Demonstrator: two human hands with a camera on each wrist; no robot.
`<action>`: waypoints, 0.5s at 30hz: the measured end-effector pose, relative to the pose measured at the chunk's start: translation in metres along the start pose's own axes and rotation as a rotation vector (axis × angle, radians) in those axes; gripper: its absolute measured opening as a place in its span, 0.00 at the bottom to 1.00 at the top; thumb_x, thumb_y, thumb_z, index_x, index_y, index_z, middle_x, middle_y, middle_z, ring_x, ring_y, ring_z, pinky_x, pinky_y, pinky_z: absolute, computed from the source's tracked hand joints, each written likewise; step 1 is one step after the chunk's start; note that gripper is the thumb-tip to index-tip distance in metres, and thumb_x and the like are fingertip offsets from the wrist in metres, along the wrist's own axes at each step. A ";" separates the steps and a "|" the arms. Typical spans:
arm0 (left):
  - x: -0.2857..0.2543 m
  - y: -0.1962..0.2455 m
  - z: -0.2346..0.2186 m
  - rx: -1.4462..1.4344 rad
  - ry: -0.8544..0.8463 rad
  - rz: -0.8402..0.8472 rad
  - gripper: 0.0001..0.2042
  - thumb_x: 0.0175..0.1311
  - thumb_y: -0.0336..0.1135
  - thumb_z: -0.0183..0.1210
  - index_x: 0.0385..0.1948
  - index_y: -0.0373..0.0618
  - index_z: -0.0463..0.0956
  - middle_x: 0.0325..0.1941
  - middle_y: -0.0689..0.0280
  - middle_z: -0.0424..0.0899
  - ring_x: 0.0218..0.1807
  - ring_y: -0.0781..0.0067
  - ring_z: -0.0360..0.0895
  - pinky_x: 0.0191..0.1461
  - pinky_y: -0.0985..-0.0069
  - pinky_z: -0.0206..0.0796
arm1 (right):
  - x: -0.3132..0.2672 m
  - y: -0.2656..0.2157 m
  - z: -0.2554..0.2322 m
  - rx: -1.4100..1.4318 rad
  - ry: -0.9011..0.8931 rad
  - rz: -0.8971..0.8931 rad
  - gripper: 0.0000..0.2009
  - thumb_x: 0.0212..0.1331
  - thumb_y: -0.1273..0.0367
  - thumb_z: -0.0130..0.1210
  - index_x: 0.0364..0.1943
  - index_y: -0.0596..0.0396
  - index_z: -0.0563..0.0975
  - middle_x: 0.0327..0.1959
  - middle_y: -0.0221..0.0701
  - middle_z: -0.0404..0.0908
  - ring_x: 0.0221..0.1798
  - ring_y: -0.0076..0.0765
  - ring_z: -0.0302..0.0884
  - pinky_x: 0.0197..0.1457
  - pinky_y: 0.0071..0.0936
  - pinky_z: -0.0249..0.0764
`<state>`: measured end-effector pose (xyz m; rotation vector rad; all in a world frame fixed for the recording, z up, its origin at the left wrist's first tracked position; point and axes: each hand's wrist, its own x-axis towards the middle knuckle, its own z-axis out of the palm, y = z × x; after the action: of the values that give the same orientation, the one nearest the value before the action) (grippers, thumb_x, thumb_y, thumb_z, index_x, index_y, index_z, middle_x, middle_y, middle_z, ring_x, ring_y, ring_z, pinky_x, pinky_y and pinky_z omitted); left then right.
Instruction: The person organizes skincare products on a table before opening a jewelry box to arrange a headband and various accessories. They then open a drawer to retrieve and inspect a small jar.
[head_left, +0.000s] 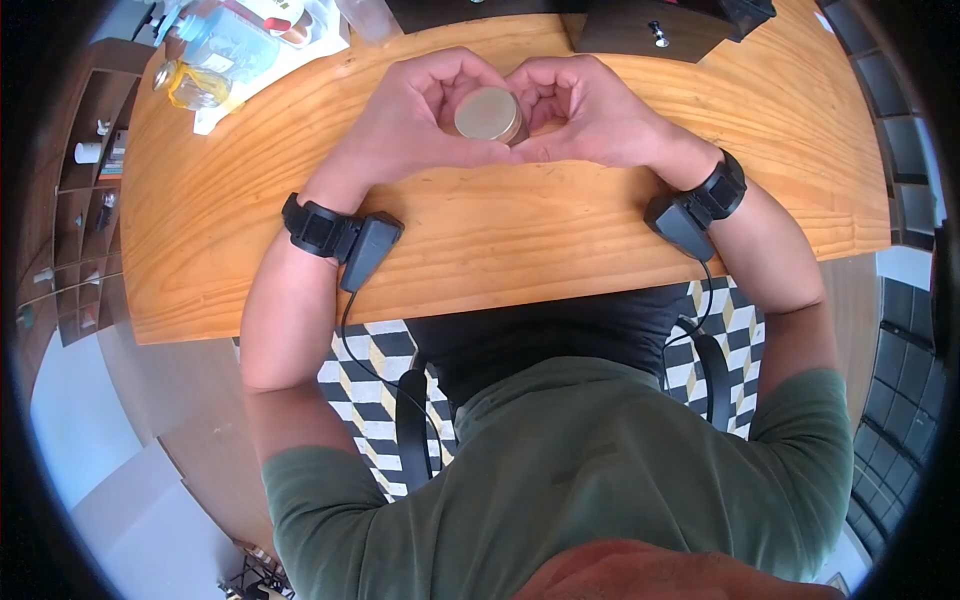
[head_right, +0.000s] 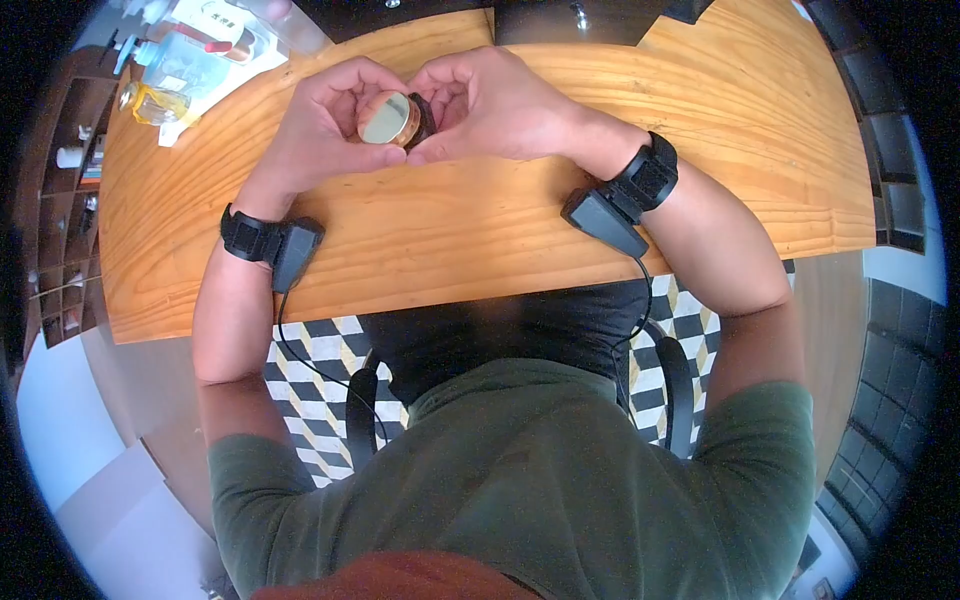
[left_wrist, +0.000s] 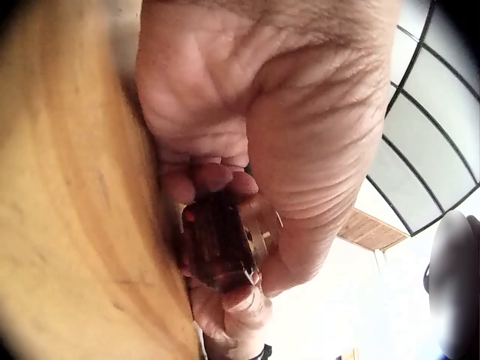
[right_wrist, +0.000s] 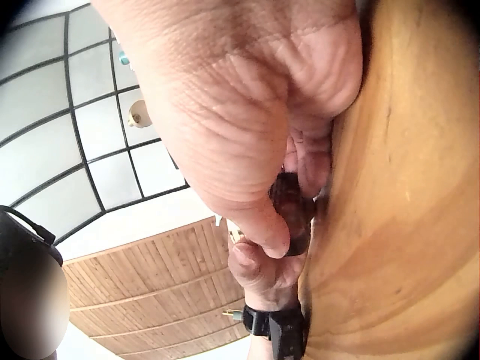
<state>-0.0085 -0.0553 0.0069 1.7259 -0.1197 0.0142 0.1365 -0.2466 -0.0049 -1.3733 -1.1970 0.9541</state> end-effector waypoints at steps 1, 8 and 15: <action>0.000 0.000 0.000 0.000 0.000 0.000 0.25 0.50 0.21 0.74 0.51 0.38 0.74 0.48 0.67 0.81 0.51 0.80 0.79 0.54 0.80 0.74 | 0.000 0.001 0.000 -0.014 -0.002 0.001 0.23 0.48 0.69 0.76 0.48 0.60 0.81 0.34 0.22 0.82 0.35 0.15 0.76 0.42 0.16 0.76; 0.002 -0.002 -0.003 0.056 0.022 -0.026 0.26 0.48 0.23 0.76 0.50 0.37 0.75 0.47 0.67 0.82 0.50 0.80 0.79 0.55 0.80 0.74 | 0.000 -0.001 0.000 -0.043 0.011 0.020 0.23 0.47 0.67 0.77 0.48 0.60 0.81 0.33 0.22 0.81 0.35 0.14 0.76 0.41 0.16 0.75; 0.000 0.006 -0.002 0.022 -0.065 0.020 0.33 0.45 0.20 0.75 0.58 0.35 0.74 0.57 0.62 0.81 0.60 0.73 0.77 0.67 0.74 0.68 | -0.003 -0.006 -0.002 -0.080 -0.026 0.042 0.21 0.48 0.68 0.77 0.45 0.60 0.81 0.34 0.24 0.82 0.36 0.16 0.77 0.41 0.17 0.76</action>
<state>-0.0090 -0.0540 0.0132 1.7479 -0.1858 -0.0260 0.1368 -0.2496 0.0009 -1.4578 -1.2417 0.9653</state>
